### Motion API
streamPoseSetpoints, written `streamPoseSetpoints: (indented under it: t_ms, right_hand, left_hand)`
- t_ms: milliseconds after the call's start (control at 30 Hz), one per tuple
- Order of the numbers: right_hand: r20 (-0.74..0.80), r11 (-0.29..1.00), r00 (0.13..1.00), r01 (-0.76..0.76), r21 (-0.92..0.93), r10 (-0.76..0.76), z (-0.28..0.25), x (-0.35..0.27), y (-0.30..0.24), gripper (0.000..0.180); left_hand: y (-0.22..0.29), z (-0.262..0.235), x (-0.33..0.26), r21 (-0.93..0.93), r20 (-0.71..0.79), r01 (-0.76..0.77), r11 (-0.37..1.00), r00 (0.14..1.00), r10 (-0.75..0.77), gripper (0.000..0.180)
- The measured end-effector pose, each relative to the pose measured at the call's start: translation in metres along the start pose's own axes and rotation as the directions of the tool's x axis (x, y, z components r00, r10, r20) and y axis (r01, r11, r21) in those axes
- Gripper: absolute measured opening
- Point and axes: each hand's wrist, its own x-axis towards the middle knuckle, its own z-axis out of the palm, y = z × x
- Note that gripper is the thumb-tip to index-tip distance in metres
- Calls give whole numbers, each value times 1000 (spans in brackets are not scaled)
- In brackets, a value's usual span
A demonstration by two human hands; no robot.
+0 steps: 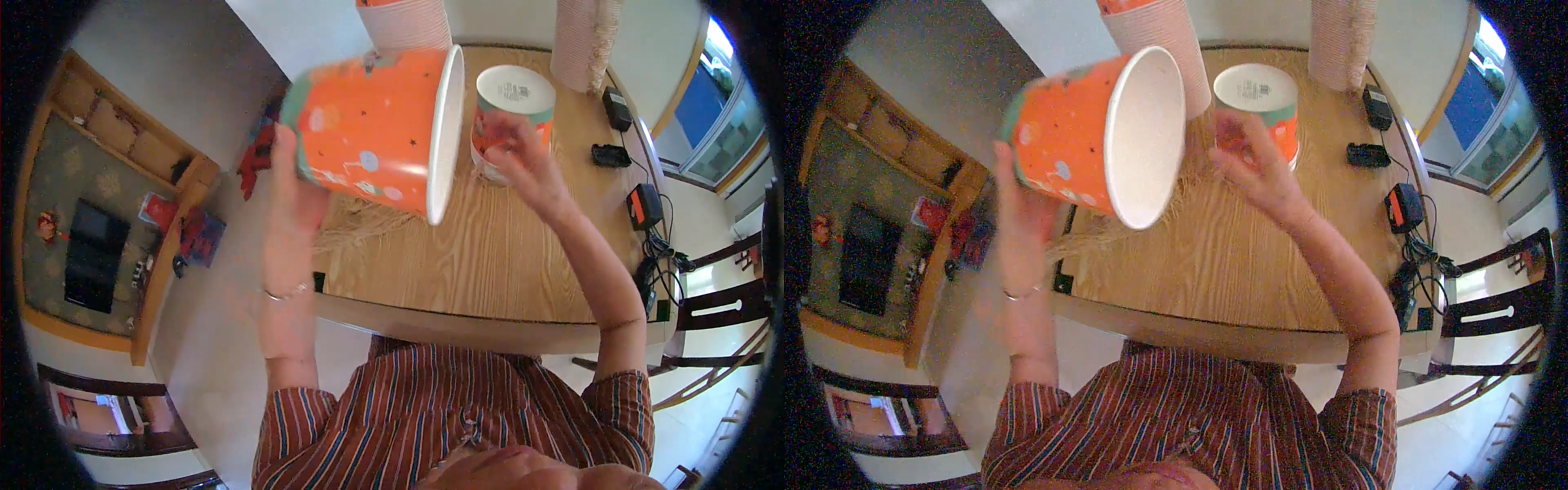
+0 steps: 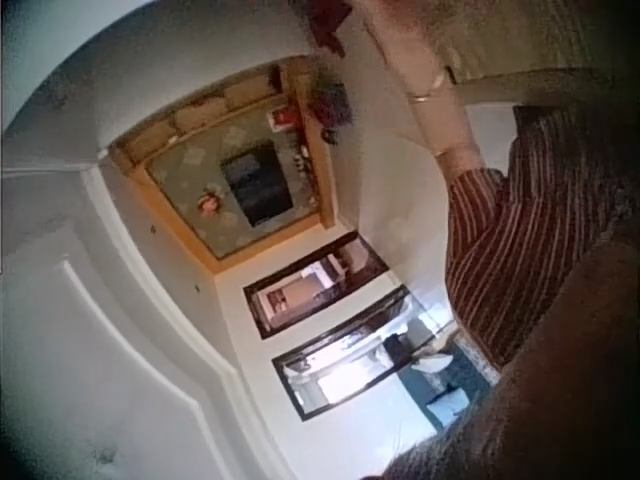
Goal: Threading and tying straw-like material into paper bowls.
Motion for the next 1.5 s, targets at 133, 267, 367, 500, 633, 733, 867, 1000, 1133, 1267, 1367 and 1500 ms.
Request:
streamPoseSetpoints:
  t_ms: [133, 267, 367, 500, 633, 733, 867, 1000, 1133, 1267, 1367, 1500]
  right_hand:
    - [105, 970, 983, -164, 179, 147, -16, 4, -28, 48]
    - [267, 973, 963, 47, -227, 16, -21, 4, -39, 41]
    - [378, 932, 924, 86, -351, 57, -23, 7, -48, 33]
    - [440, 804, 898, 245, -541, 22, -28, -7, -49, 26]
    - [377, 736, 886, 61, -675, 272, -41, -15, -52, 27]
    - [311, 685, 859, -62, -726, 407, -55, -19, -38, 37]
    - [410, 723, 802, -40, -689, 435, -72, -23, -21, 37]
    - [432, 720, 765, -61, -691, 479, -68, -27, -15, 35]
    - [351, 687, 705, -264, -677, 616, -58, -24, -29, 33]
    - [272, 549, 738, -157, -821, 617, -44, -24, -49, 30]
    - [166, 635, 966, 3, -772, 198, -27, -38, -77, 21]
    - [319, 639, 945, 291, -712, -74, 10, -46, -124, 22]
  left_hand:
    - [-72, -5, -46, -568, 104, 307, 763, 947, -303, 72]
    - [-108, 7, -69, -643, 181, 464, 609, 865, -468, 70]
    - [-124, 6, -75, -576, 315, 613, 540, 776, -546, 73]
    - [-125, 24, -81, -487, 406, 731, 478, 674, -617, 74]
    - [-163, 14, -106, -402, 177, 638, 657, 758, -627, 58]
    - [-173, -1, -124, -105, -73, 634, 766, 763, -642, 37]
    - [-169, -51, -133, 292, -295, 495, 818, 860, -416, 20]
    - [-179, -100, -130, 633, -354, 338, 696, 927, -128, 15]
    - [-156, -98, -123, 837, -324, 265, 478, 945, 44, 10]
    - [-158, -100, -120, 897, -297, 236, 374, 948, 114, 10]
    - [-168, -99, -114, 979, -147, 107, 175, 962, 231, 13]
    - [-165, -104, -113, 980, -96, 61, 192, 979, 179, 16]
